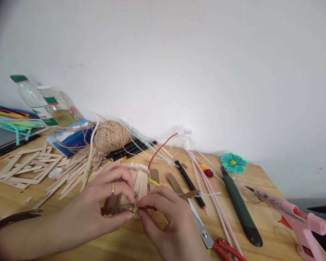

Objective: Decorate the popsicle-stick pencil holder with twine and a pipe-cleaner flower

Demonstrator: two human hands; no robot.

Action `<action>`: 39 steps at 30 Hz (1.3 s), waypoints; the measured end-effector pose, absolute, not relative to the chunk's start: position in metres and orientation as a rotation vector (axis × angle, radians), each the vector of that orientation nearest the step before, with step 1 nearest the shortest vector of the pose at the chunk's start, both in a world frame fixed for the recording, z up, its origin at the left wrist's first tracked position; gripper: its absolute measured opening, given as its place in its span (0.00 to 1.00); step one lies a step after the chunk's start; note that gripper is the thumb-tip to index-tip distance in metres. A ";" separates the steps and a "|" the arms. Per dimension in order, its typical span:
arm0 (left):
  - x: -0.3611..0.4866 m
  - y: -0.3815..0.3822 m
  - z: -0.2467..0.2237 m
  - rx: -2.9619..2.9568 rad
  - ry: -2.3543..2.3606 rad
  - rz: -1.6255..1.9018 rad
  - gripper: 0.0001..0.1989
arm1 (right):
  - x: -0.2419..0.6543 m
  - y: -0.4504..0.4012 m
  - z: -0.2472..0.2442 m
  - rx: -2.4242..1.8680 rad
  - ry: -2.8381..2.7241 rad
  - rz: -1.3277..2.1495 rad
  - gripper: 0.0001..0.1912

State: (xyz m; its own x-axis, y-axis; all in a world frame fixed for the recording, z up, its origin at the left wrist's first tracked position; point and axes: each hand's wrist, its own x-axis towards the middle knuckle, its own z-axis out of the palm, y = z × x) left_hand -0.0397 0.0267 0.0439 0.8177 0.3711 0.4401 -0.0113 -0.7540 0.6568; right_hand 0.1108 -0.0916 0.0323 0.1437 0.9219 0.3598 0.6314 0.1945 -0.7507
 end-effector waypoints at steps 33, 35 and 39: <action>-0.043 0.031 0.022 2.062 0.246 0.622 0.19 | 0.107 -0.092 0.045 -1.484 -1.758 0.265 0.12; -0.043 0.031 0.022 2.054 0.247 0.634 0.19 | 0.108 -0.091 0.042 -1.481 -1.779 0.258 0.11; -0.042 0.030 0.024 2.046 0.243 0.642 0.19 | 0.110 -0.088 0.032 -1.399 -1.819 0.154 0.11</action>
